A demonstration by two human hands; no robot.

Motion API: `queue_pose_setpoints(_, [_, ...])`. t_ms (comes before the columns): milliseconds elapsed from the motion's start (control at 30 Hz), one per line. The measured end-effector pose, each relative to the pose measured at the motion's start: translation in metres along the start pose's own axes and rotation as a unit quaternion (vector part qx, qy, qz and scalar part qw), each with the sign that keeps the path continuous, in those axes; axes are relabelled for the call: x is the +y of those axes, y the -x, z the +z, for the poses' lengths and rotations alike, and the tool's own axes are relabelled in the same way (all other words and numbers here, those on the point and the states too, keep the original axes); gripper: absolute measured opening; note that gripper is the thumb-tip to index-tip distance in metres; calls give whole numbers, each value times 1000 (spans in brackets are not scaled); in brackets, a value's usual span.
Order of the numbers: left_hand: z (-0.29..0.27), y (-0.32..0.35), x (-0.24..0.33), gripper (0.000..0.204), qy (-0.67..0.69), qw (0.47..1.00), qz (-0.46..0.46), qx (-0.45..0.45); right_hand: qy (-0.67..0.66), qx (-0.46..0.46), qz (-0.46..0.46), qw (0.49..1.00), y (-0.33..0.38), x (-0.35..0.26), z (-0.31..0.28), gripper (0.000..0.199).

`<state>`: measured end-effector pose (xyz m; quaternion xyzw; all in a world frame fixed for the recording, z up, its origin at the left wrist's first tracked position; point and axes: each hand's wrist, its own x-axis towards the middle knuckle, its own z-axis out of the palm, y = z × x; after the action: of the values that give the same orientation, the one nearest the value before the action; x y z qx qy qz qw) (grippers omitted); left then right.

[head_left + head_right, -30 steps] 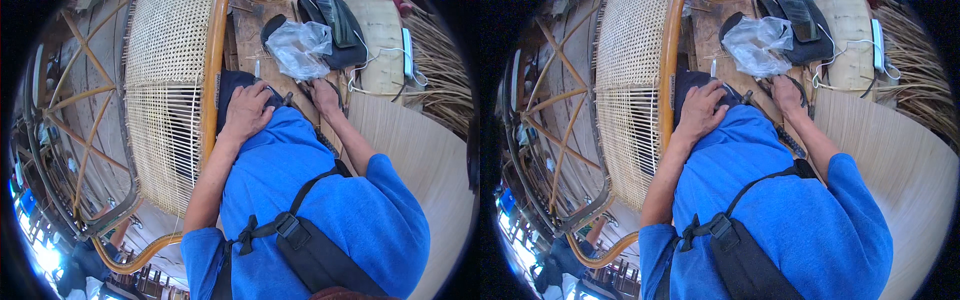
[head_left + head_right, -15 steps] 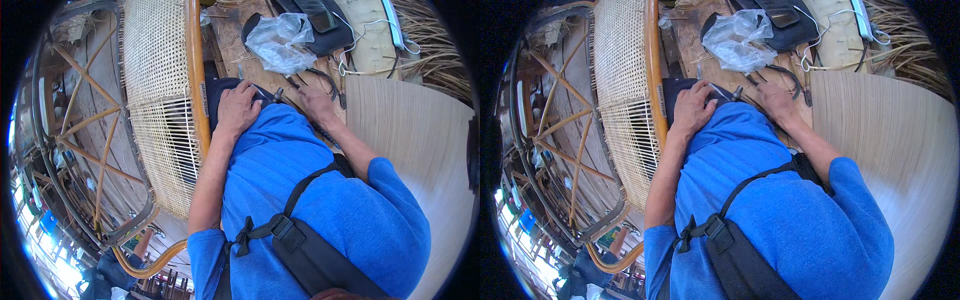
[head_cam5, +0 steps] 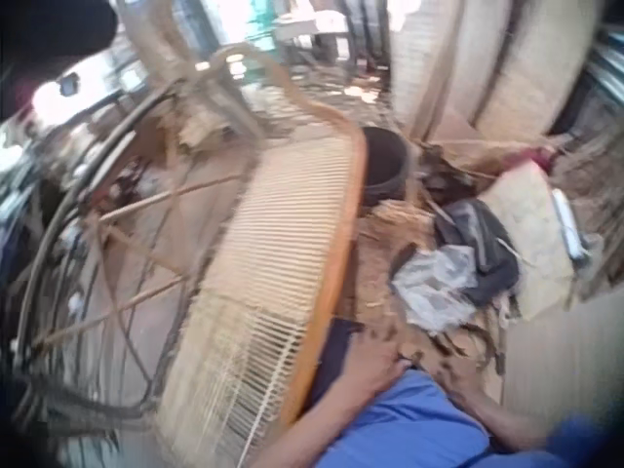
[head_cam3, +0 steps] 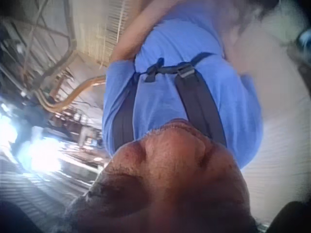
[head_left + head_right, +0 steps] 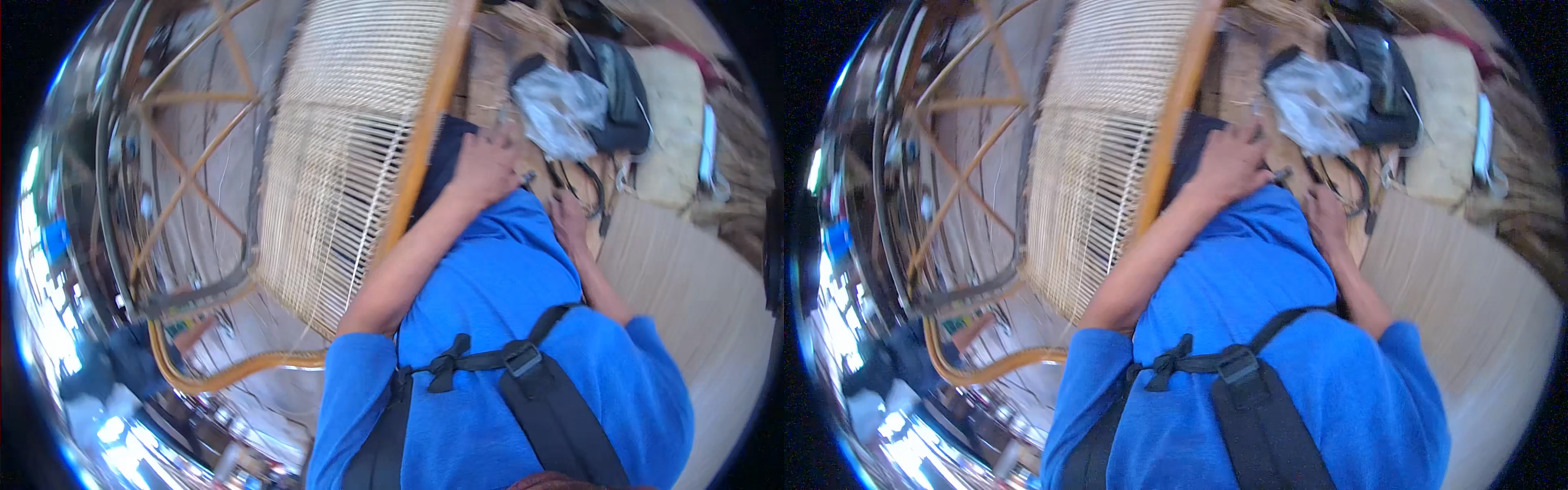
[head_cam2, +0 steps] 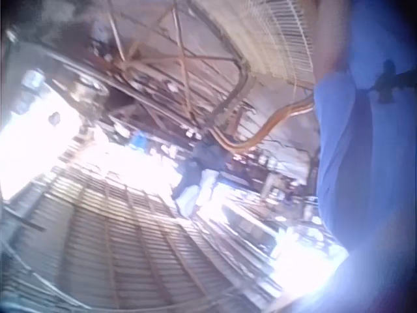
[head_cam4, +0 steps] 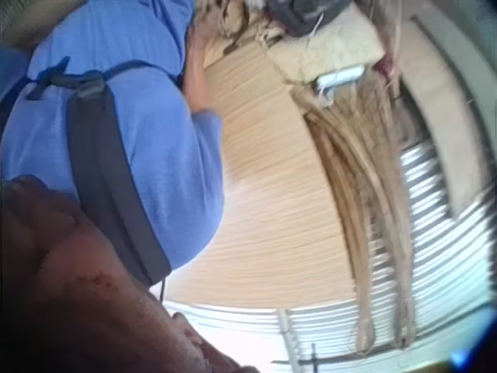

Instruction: Repairing a rattan chair seat by weaving new strips and securing them with a hammer and other tools.

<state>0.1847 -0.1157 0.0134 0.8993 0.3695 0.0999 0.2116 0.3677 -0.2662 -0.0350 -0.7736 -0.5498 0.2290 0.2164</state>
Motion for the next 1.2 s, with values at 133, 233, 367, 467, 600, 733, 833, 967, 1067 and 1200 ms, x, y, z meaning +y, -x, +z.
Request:
queue_pose_setpoints(133, [1, 16, 17, 41, 119, 992, 34, -36, -84, -23, -9, 996, 4, -14, -28, 26])
queue_pose_setpoints(233, [-9, 29, 23, 41, 159, 985, 59, -43, 95, -197, -24, 975, -11, -43, -54, 25])
queue_pose_setpoints(367, [-37, 43, 16, 30, 161, 986, 28, -15, 36, -270, -21, 962, -54, -131, -69, 29])
queue_pose_setpoints(467, [-49, 45, 7, 21, 126, 984, 11, -126, -20, -303, -17, 953, -66, -136, -64, 30])
queue_pose_setpoints(600, [-87, 55, -13, 21, 125, 971, -145, -142, 30, -302, -61, 951, -80, -94, -64, 35])
queue_pose_setpoints(733, [-112, 95, -40, 22, 286, 920, -240, 122, -44, -176, 33, 983, -91, -67, -65, 47])
queue_pose_setpoints(833, [-94, 90, -38, 19, 291, 906, -216, 220, -533, -196, 189, 801, -101, -145, -52, 49])
queue_pose_setpoints(967, [-84, 71, -38, 13, 179, 929, -171, 275, -741, -289, 107, 596, -163, -213, -27, 47])
queue_pose_setpoints(1067, [-93, 63, -57, 11, 129, 922, -227, 286, -751, -372, -3, 545, -198, -247, -7, 41])
queue_pose_setpoints(1200, [-80, 67, -91, 28, 19, 894, -347, 283, -718, -420, -73, 551, -240, -304, 31, 32])
